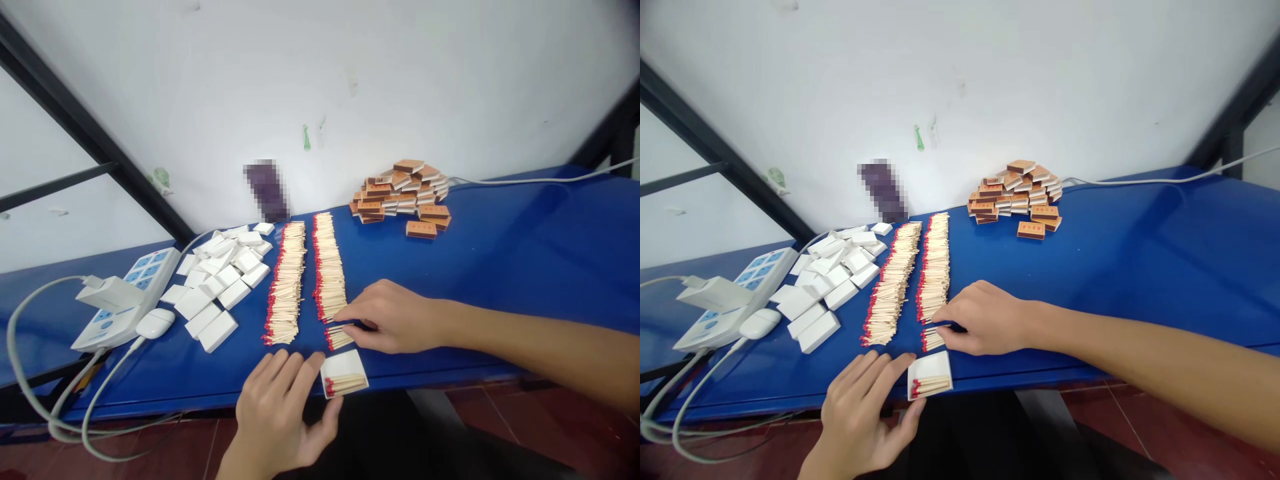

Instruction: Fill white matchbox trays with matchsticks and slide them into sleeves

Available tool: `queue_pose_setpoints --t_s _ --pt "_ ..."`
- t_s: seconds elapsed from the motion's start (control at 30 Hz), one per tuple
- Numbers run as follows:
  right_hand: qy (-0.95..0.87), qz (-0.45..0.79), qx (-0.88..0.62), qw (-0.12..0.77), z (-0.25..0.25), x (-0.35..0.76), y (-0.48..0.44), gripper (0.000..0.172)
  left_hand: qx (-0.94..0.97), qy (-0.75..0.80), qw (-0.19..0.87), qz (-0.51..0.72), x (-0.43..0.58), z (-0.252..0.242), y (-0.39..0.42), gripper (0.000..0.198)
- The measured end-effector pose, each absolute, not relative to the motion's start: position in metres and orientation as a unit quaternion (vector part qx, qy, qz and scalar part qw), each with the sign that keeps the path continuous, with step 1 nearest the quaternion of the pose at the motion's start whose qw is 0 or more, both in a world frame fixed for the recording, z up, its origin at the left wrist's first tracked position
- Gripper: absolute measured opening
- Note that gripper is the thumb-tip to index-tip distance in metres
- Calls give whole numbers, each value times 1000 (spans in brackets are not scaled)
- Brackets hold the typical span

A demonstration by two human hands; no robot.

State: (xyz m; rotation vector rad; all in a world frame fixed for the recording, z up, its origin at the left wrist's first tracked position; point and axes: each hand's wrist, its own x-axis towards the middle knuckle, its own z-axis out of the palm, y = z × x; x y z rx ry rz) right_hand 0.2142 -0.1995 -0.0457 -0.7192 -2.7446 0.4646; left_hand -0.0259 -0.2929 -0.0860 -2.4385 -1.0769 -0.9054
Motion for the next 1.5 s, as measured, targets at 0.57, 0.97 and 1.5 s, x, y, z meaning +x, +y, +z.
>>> queue_pose_setpoints --t_s 0.57,0.97,1.5 --pt "-956 99 -233 149 -51 215 -199 23 -857 -379 160 -311 -27 -85 -292 26" --pt "-957 100 -219 162 -51 215 -199 21 -859 -376 156 -312 -26 -85 -292 27" --pt "-965 65 -183 176 -50 216 -200 24 -859 -376 154 -312 -26 -85 -293 26"
